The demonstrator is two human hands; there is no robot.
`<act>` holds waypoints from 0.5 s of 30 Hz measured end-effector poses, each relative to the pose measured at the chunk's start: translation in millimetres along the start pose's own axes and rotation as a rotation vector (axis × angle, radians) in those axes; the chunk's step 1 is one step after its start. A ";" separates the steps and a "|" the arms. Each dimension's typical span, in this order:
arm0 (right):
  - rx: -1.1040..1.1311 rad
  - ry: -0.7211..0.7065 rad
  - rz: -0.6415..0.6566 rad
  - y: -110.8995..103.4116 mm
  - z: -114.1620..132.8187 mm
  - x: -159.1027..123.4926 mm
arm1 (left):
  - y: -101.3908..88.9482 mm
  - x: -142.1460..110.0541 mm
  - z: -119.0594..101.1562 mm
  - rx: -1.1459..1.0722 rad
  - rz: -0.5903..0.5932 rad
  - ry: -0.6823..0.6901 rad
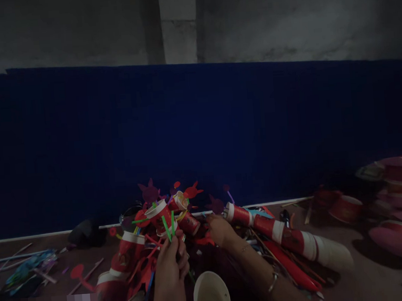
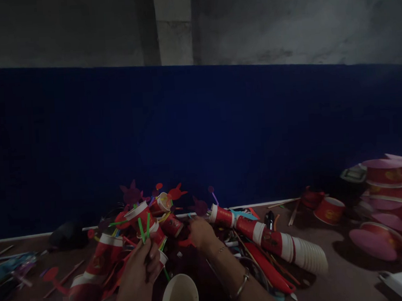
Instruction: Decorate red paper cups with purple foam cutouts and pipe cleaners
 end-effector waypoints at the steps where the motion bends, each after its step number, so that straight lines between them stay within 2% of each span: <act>1: -0.005 0.006 0.004 -0.1 2.8 6.4 | -0.6 -0.1 0.5 0.002 0.003 0.004; 8: -0.070 0.100 0.119 5.5 9.5 47.9 | -5.3 0.8 5.8 -0.002 0.048 0.010; 15: -0.141 0.039 0.223 -6.2 10.6 55.6 | -6.2 10.0 11.6 -0.044 0.026 -0.013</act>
Point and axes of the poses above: each hand's wrist, its own x-axis towards the middle knuckle, its own y-axis out of the palm, z = x × y, the point moved 4 cm from there along x, towards the middle knuckle, and after that the axes turned 5 degrees about -x, right-handed, at the moved point
